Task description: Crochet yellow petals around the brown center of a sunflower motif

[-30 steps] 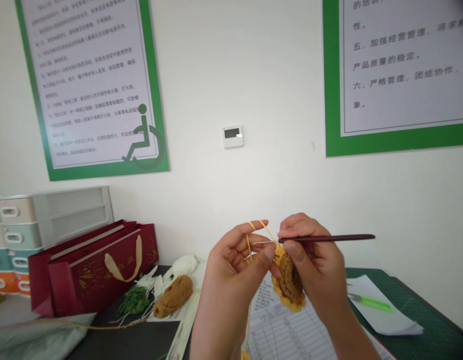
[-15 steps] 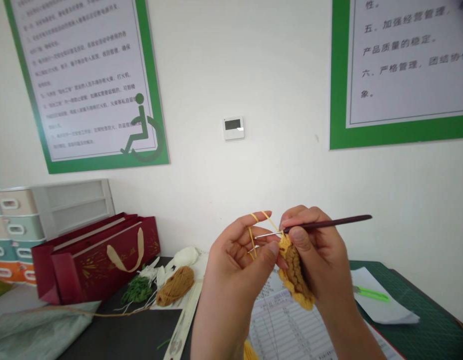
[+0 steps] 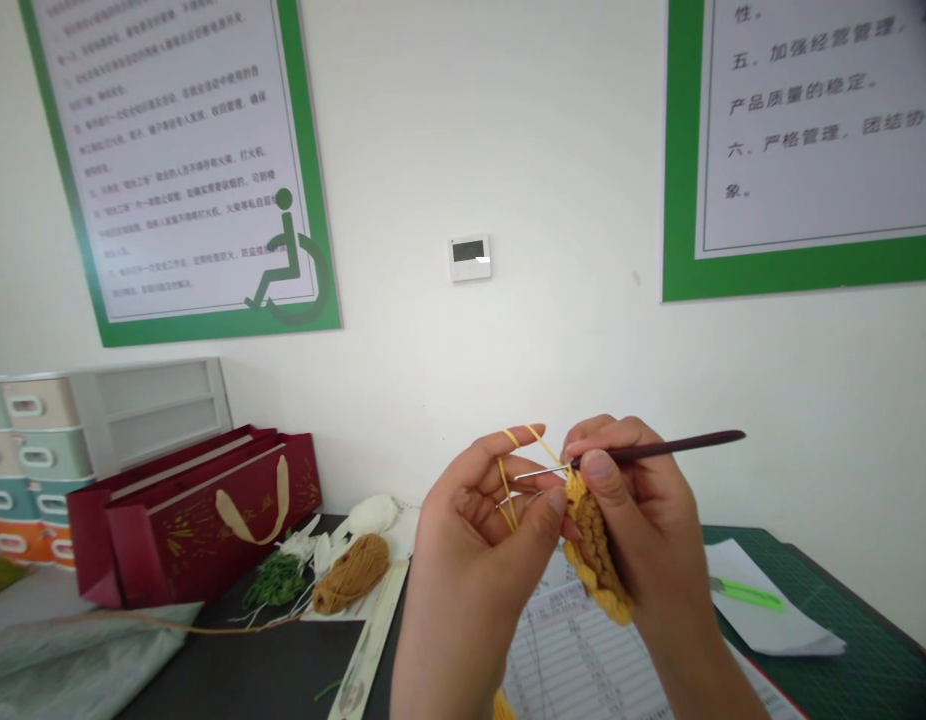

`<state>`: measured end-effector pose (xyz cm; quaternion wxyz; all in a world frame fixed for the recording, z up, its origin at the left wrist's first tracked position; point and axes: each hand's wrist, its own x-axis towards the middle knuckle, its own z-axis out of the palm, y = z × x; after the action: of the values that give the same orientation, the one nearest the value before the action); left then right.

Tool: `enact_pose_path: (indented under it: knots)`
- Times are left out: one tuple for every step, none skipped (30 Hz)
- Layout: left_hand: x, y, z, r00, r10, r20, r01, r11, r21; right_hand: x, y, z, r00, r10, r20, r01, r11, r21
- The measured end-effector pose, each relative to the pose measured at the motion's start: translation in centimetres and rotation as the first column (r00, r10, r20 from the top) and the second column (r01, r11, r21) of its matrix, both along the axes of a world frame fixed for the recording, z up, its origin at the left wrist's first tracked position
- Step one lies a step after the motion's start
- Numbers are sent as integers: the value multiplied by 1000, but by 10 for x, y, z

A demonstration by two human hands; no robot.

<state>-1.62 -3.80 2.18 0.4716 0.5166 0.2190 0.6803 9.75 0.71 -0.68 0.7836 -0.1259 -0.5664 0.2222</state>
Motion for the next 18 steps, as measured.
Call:
enact_pose_path:
  knots:
    - [0, 0, 0, 1000, 3, 0, -3, 1000, -1, 0, 0, 0, 1000, -1, -2, 1, 1000, -1]
    - [0, 0, 0, 1000, 2, 0, -2, 1000, -1, -1, -1, 0, 1000, -3, -3, 3, 1000, -3]
    - [0, 0, 0, 1000, -1, 0, 1, 1000, 1, -1, -1, 0, 1000, -5, -4, 5, 1000, -8]
    - [0, 0, 0, 1000, -8, 1, 8, 1000, 5, -1, -1, 0, 1000, -6, -6, 6, 1000, -13]
    - [0, 0, 0, 1000, -14, 5, 14, 1000, 9, -1, -1, 0, 1000, -5, -9, 5, 1000, -17]
    - [0, 0, 0, 1000, -18, 8, 18, 1000, 12, -1, -1, 0, 1000, -3, -11, 3, 1000, -22]
    - [0, 0, 0, 1000, -18, 8, 18, 1000, 15, -1, -1, 0, 1000, -1, -13, 0, 1000, -23]
    - [0, 0, 0, 1000, -15, 4, 15, 1000, 17, -1, -1, 0, 1000, 5, -16, -5, 1000, -25]
    - [0, 1, 1, 1000, -9, -4, 9, 1000, 16, -1, -1, 0, 1000, 13, -20, -13, 1000, -28]
    - [0, 1, 1, 1000, -1, -13, 1, 1000, 14, -1, -1, 0, 999, 24, -23, -24, 999, -32]
    - [0, 0, 2, 1000, 6, -21, -6, 1000, 10, -1, -2, 1, 999, 35, -28, -36, 999, -36]
    - [0, 0, 2, 1000, 11, -27, -11, 1000, 5, -1, -2, 1, 998, 47, -32, -48, 998, -43]
    - [0, 0, 3, 999, 13, -30, -13, 1000, -1, -1, -2, 1, 998, 54, -35, -56, 997, -48]
    - [0, 0, 3, 999, 14, -32, -14, 1000, -7, -1, -3, 2, 998, 58, -38, -60, 997, -52]
    - [0, -1, 3, 999, 15, -32, -15, 1000, -11, -1, -3, 2, 997, 61, -43, -63, 997, -54]
    - [0, -1, 4, 999, 13, -30, -14, 1000, -14, -1, -3, 2, 997, 65, -48, -67, 996, -56]
    - [0, -1, 4, 1000, 11, -27, -11, 1000, -17, -1, -4, 2, 996, 69, -53, -72, 996, -56]
    - [0, -2, 4, 1000, 8, -22, -8, 1000, -19, -1, -4, 3, 995, 76, -59, -79, 995, -54]
